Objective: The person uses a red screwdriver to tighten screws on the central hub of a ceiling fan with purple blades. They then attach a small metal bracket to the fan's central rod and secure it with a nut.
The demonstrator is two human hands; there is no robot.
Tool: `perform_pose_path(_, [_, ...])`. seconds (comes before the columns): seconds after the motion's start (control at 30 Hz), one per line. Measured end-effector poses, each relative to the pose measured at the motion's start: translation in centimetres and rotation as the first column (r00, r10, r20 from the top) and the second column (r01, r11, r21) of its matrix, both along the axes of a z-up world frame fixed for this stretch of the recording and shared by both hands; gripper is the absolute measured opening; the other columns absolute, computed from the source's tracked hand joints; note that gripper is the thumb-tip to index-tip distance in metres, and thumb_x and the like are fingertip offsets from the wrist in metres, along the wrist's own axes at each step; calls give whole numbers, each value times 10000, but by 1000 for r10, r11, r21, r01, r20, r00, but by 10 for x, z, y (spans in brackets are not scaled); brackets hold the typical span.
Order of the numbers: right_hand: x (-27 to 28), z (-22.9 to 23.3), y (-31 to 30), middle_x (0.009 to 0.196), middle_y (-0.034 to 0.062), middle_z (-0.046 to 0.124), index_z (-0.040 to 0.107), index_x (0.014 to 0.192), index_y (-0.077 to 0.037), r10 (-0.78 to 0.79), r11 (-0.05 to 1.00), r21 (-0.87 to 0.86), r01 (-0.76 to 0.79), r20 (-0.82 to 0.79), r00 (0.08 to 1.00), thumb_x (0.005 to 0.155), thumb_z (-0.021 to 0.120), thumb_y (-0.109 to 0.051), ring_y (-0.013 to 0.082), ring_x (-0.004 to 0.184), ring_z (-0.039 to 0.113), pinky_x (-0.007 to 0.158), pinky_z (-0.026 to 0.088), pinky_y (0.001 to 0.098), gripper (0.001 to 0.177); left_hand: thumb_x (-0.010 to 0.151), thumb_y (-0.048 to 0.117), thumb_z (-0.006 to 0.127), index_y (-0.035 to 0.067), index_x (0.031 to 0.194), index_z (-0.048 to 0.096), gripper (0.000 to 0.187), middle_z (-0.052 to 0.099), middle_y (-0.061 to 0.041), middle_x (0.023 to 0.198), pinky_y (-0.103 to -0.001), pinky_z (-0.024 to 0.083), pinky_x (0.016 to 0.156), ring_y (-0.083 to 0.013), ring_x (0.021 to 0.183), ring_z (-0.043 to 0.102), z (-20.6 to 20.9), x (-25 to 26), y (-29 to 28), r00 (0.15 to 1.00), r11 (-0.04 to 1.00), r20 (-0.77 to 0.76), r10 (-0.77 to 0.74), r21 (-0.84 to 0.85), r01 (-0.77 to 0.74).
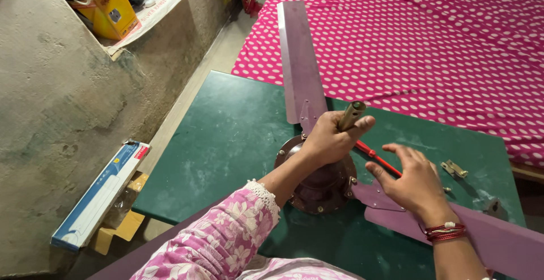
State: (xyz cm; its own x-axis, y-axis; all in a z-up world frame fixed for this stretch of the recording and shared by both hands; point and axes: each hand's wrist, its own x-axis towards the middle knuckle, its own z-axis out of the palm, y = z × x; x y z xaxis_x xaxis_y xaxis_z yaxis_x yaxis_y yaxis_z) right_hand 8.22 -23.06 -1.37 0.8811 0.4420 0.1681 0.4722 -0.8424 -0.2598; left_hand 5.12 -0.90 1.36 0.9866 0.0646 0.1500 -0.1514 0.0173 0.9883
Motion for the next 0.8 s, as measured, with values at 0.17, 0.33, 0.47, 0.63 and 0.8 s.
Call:
perform_pose_path(0.17, [-5, -9, -17, 1247, 61, 737, 599, 1390, -245, -236, 947, -290, 139, -332, 913, 816, 566, -752, 254, 1261, 634, 1245, 119, 606, 766, 1012, 456, 633, 100, 650, 451, 539, 371, 106, 588, -285, 301, 476, -18, 576, 340, -10, 5, -3, 995, 997, 67, 72, -18, -71])
perform_pose_path(0.33, [-12, -12, -25, 1184, 35, 773, 610, 1382, -259, -273, 938, -313, 146, -412, 869, 821, 557, -753, 215, 1238, 662, 1254, 132, 592, 750, 1009, 448, 626, 106, 666, 457, 513, 377, 105, 580, -276, 298, 457, -18, 553, 347, -9, 0, -8, 984, 988, 88, 152, -41, -149])
perform_pose_path(0.47, [-18, -9, -26, 1113, 10, 792, 593, 1412, -285, -286, 930, -344, 127, -464, 839, 784, 578, -752, 180, 1178, 711, 1260, 195, 544, 783, 1012, 435, 624, 99, 669, 487, 499, 387, 92, 563, -278, 297, 453, -24, 532, 356, -5, -6, -8, 982, 984, 57, 178, -13, -178])
perform_pose_path(0.63, [-37, 2, -27, 1338, 11, 659, 556, 1403, -288, -160, 964, -259, 63, -374, 913, 604, 755, -766, 194, 1310, 577, 1197, 226, 550, 952, 1005, 439, 637, 92, 698, 528, 476, 390, 98, 581, -278, 297, 465, -21, 550, 353, -3, -8, -11, 972, 976, 85, 218, -33, -216])
perform_pose_path(0.8, [-75, 5, -3, 1516, 0, 366, 304, 1571, -313, -114, 951, -306, -32, -447, 887, 424, 952, -650, 265, 1453, 337, 1137, 285, 590, 1360, 1004, 441, 651, 76, 702, 526, 489, 397, 95, 579, -278, 304, 470, -25, 551, 354, -1, -11, -12, 975, 977, 67, 211, -24, -210])
